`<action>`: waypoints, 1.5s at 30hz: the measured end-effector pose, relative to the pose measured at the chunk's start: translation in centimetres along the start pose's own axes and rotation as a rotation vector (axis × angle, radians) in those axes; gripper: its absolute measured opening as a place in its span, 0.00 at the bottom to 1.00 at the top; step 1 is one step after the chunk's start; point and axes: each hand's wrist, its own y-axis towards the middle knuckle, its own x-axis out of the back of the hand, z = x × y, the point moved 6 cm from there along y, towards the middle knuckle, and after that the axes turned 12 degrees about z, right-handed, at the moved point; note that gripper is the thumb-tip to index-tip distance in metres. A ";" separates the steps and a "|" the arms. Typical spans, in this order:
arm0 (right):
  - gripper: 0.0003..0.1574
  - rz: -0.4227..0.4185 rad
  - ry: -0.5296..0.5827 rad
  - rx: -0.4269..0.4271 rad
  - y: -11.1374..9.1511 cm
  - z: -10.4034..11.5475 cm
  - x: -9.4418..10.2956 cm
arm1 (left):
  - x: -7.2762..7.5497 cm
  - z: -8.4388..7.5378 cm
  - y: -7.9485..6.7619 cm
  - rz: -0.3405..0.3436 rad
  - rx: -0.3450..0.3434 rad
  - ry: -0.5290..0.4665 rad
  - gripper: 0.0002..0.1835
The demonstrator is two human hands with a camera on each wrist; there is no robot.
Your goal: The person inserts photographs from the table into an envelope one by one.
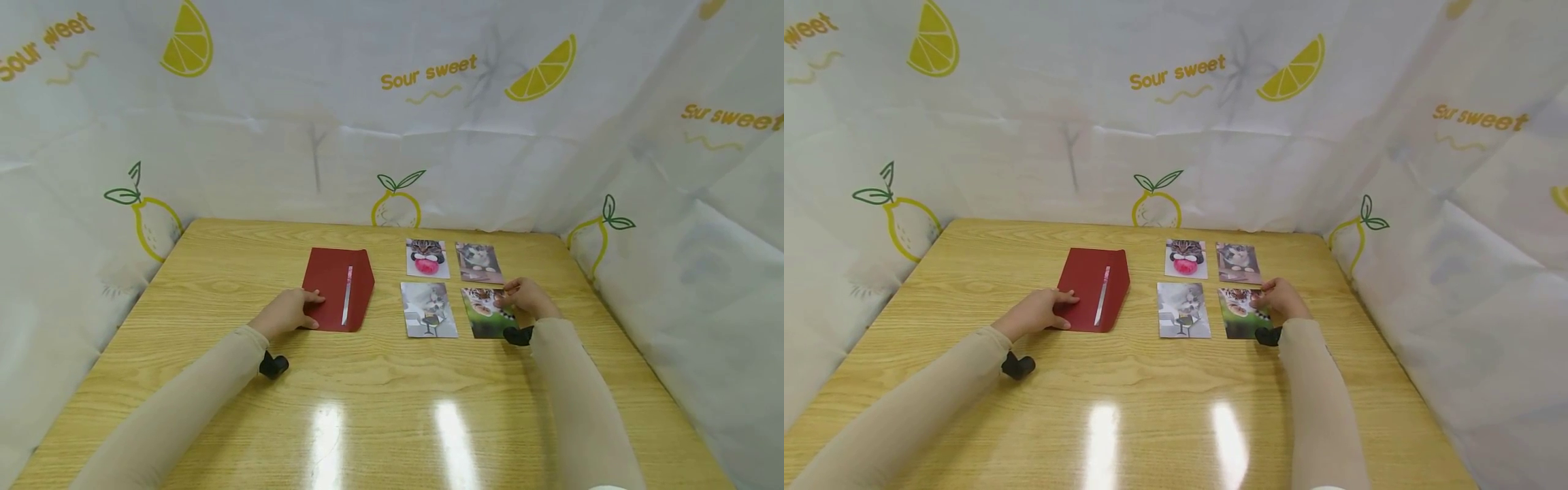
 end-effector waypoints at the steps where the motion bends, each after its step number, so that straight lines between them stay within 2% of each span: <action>1: 0.31 0.001 -0.007 0.000 0.0 0.1 0.0 | 0.0 0.0 0.0 0.000 0.000 0.003 0.29; 11: 0.28 0.009 0.000 -0.018 0.1 0.1 0.2 | 0.0 0.1 0.1 0.004 0.005 -0.002 0.29; 18: 0.27 0.024 0.011 0.006 0.4 0.0 0.3 | -0.1 0.3 0.3 0.001 0.005 -0.006 0.29; 31: 0.28 0.018 0.127 0.055 -0.6 0.6 0.2 | 0.0 0.3 0.3 0.001 0.006 -0.007 0.29; 35: 0.29 0.011 0.135 0.042 -0.5 0.5 0.0 | 0.0 0.4 0.4 -0.006 -0.009 0.011 0.29; 39: 0.31 -0.035 0.124 0.034 -0.5 0.2 0.1 | 0.0 0.4 0.5 -0.012 -0.024 0.022 0.29; 45: 0.31 -0.111 0.138 0.105 -1.2 0.1 0.4 | 0.1 0.3 0.5 -0.014 -0.031 0.022 0.30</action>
